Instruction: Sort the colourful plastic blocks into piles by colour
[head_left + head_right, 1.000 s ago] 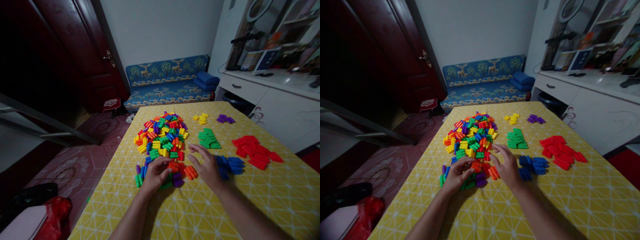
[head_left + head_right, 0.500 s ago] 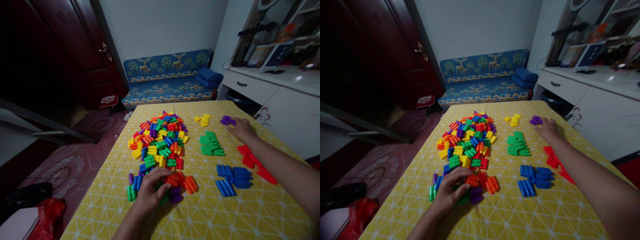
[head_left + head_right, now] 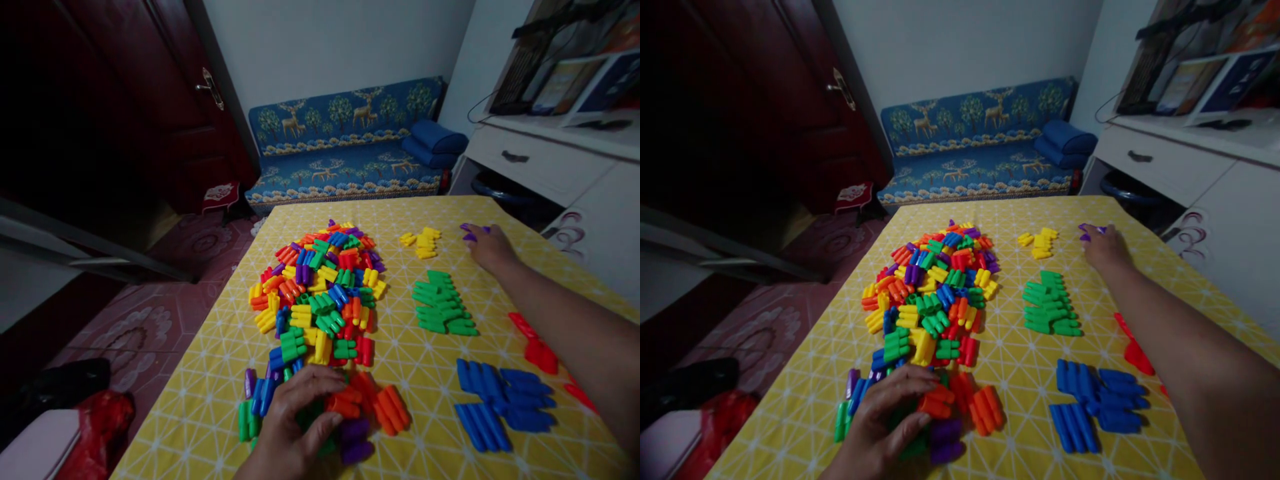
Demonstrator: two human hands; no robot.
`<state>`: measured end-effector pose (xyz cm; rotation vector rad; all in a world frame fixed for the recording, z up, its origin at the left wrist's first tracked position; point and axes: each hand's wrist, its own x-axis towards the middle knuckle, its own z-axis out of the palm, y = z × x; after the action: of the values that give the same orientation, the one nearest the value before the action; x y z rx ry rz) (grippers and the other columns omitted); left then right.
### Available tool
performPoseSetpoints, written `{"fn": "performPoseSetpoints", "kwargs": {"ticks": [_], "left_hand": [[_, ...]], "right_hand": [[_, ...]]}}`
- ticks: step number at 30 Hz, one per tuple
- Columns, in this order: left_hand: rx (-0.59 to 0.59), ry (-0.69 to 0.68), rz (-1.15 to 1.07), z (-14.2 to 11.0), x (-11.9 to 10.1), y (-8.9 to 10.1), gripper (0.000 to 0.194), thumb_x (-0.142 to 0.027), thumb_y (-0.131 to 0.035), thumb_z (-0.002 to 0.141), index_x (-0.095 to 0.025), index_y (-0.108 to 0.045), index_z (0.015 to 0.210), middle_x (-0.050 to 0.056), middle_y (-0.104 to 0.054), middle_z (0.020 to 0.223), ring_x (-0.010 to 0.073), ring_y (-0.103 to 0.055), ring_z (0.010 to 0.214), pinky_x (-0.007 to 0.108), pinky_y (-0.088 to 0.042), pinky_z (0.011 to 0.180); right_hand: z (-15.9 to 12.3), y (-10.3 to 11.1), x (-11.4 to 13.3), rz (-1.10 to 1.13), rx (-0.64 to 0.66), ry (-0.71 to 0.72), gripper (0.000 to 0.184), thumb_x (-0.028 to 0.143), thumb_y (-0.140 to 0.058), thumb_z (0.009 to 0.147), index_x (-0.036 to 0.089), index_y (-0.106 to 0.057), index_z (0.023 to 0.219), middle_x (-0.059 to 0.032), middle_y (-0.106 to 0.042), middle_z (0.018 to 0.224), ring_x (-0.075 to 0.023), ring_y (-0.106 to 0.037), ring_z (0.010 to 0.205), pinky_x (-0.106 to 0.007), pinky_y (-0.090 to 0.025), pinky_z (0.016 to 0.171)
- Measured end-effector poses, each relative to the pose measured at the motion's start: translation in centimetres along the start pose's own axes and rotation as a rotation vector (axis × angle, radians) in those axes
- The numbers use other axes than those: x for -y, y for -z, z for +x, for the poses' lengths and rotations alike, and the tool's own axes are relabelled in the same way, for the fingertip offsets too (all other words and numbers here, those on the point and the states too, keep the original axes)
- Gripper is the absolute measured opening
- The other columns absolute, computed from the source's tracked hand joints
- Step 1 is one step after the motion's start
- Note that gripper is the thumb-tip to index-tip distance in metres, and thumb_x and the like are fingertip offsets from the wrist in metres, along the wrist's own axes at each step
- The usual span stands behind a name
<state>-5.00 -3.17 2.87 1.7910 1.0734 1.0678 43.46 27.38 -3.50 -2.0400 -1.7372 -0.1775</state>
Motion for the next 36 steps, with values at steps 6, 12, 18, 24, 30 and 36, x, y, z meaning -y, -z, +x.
{"fn": "performPoseSetpoints", "kwargs": {"ticks": [6, 12, 18, 24, 30, 36], "left_hand": [[-0.009, -0.034, -0.007, 0.0, 0.3, 0.0, 0.027, -0.022, -0.071, 0.084, -0.027, -0.072, 0.111, 0.009, -0.072, 0.106, 0.0239, -0.068, 0.100, 0.034, -0.058, 0.085], [-0.006, -0.049, -0.013, 0.1, 0.0, -0.1, 0.026, -0.022, -0.071, 0.084, -0.027, -0.073, 0.109, 0.009, -0.073, 0.106, 0.0234, -0.069, 0.099, 0.033, -0.058, 0.085], [0.002, -0.041, -0.020, 0.1, 0.2, -0.1, 0.025, -0.025, -0.070, 0.085, -0.027, -0.073, 0.110, 0.010, -0.073, 0.105, 0.0249, -0.069, 0.099, 0.036, -0.058, 0.085], [0.017, -0.035, -0.026, 0.1, 0.5, -0.1, 0.027, -0.024, -0.070, 0.085, -0.028, -0.072, 0.111, 0.010, -0.073, 0.106, 0.0246, -0.069, 0.100, 0.035, -0.058, 0.086], [-0.011, -0.035, -0.024, 0.1, 0.3, -0.1, 0.024, -0.022, -0.070, 0.085, -0.027, -0.073, 0.109, 0.008, -0.073, 0.105, 0.0228, -0.069, 0.101, 0.033, -0.057, 0.087], [-0.018, -0.009, -0.020, 0.0, 0.0, -0.5, 0.020, -0.026, -0.069, 0.086, -0.024, -0.073, 0.106, 0.009, -0.072, 0.107, 0.0233, -0.067, 0.103, 0.034, -0.055, 0.089]], "right_hand": [[-0.5, 1.6, 3.5, -0.053, 0.071, -0.061, 0.062, 0.048, -0.046, 0.094, 0.008, -0.046, 0.141, -0.0331, -0.035, 0.147, -0.0422, -0.030, 0.137, -0.058, -0.026, 0.104], [-3.5, 0.6, 8.5, 0.085, 0.329, 0.219, 0.095, 0.064, -0.057, 0.082, 0.017, -0.020, 0.156, -0.0194, -0.016, 0.163, -0.0359, -0.015, 0.150, -0.048, -0.022, 0.118], [-1.3, -1.9, 10.6, 0.085, 0.396, 0.219, 0.074, 0.052, -0.047, 0.090, 0.019, -0.029, 0.154, -0.0164, -0.006, 0.165, -0.0387, -0.010, 0.151, -0.052, -0.021, 0.119], [0.0, -2.4, 14.0, 0.112, 0.401, 0.173, 0.073, 0.056, -0.040, 0.092, 0.022, -0.027, 0.155, -0.0142, -0.007, 0.166, -0.0415, -0.010, 0.150, -0.060, -0.020, 0.117], [-2.3, 0.6, 13.7, 0.120, 0.397, 0.094, 0.080, 0.069, -0.033, 0.090, 0.024, -0.026, 0.155, -0.0132, -0.010, 0.165, -0.0413, -0.008, 0.150, -0.063, -0.017, 0.117], [-8.9, 3.6, 11.7, 0.134, 0.478, 0.042, 0.083, 0.072, -0.032, 0.088, 0.018, -0.038, 0.150, -0.0155, -0.036, 0.156, -0.0354, -0.023, 0.149, -0.053, -0.027, 0.118]]}}
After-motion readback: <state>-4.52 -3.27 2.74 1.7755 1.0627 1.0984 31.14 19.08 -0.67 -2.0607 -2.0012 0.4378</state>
